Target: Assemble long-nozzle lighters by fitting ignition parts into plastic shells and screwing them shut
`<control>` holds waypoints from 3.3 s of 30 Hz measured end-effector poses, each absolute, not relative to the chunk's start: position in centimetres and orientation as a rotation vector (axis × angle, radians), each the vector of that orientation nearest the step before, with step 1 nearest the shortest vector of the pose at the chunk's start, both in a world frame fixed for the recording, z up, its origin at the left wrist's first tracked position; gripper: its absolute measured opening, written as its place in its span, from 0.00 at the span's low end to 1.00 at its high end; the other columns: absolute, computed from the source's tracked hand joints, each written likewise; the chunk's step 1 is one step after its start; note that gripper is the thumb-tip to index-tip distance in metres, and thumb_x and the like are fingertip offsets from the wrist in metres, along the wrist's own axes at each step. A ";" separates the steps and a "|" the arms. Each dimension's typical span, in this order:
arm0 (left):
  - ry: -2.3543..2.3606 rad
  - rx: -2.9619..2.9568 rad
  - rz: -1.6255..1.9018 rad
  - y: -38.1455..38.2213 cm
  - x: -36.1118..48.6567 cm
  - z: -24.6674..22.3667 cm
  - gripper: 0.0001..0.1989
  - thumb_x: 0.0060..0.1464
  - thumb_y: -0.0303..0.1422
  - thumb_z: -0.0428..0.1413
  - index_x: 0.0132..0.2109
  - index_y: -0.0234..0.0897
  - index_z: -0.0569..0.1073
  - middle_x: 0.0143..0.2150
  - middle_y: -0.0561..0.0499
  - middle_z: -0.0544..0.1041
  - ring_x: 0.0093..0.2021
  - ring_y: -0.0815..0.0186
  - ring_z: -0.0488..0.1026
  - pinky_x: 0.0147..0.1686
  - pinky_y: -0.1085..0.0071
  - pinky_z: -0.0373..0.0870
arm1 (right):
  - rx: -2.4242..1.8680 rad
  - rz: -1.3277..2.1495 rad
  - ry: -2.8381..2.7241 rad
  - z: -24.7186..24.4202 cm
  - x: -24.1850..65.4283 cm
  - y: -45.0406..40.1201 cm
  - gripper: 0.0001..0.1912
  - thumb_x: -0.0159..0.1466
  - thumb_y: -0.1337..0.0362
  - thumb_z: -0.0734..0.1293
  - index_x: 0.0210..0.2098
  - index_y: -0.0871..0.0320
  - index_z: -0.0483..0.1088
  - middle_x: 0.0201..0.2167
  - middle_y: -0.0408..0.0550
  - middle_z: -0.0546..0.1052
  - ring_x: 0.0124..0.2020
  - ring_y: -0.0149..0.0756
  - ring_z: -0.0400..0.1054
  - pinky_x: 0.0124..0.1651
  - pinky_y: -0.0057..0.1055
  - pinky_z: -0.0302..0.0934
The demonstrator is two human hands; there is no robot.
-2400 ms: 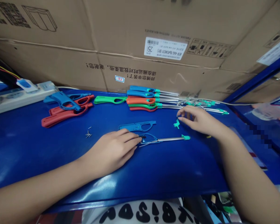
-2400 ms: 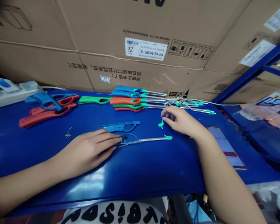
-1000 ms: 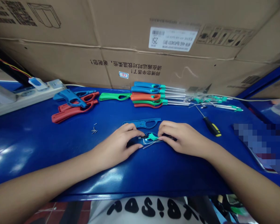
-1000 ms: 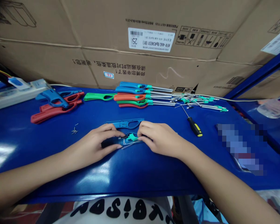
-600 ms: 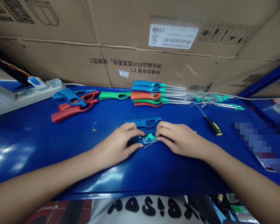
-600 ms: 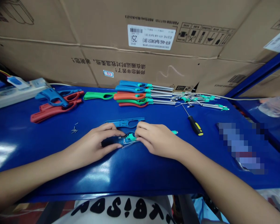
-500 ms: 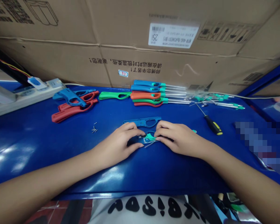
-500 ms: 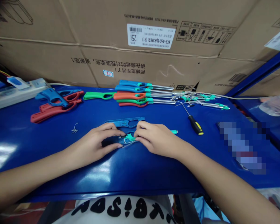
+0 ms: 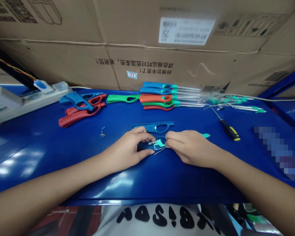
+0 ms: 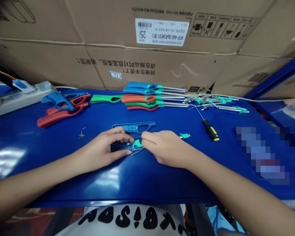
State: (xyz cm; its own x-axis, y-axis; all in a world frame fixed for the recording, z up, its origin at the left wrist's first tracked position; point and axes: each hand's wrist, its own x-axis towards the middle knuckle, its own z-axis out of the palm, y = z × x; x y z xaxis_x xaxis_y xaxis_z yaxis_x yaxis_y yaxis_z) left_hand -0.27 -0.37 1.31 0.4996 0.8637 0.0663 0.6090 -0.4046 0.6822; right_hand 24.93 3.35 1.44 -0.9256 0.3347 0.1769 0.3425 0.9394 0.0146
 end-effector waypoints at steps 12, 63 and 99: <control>1.197 2.422 0.535 -1.3 -0.2 1.1 0.15 0.64 0.31 0.58 0.56 0.33 0.73 0.47 0.44 0.74 0.50 0.55 0.72 0.52 0.57 0.72 | -0.599 0.018 -2.971 1.7 24.6 3.2 0.11 0.69 0.72 0.58 0.41 0.60 0.71 0.43 0.49 0.75 0.29 0.34 0.62 0.31 0.32 0.50; 1.197 2.855 0.340 -2.1 0.2 1.6 0.16 0.70 0.33 0.48 0.55 0.33 0.76 0.45 0.43 0.76 0.43 0.58 0.73 0.39 0.63 0.77 | -0.905 0.913 -2.456 1.2 24.1 3.6 0.05 0.68 0.62 0.67 0.41 0.57 0.72 0.32 0.43 0.73 0.31 0.30 0.65 0.35 0.26 0.57; 1.119 2.780 0.504 -1.7 -0.8 1.3 0.19 0.67 0.30 0.51 0.62 0.36 0.71 0.53 0.41 0.78 0.50 0.53 0.76 0.48 0.54 0.77 | -1.598 -0.134 -2.158 -0.7 38.4 15.5 0.22 0.64 0.68 0.56 0.54 0.55 0.72 0.61 0.54 0.73 0.63 0.51 0.65 0.64 0.54 0.57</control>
State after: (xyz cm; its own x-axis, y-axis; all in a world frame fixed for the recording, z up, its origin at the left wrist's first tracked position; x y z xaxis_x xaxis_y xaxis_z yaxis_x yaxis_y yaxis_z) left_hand -0.79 -1.70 1.28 0.6748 0.6888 0.2651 0.6547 -0.7245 0.2156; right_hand 38.45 15.48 -0.73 -0.2279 0.8843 0.4076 0.9279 0.3241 -0.1843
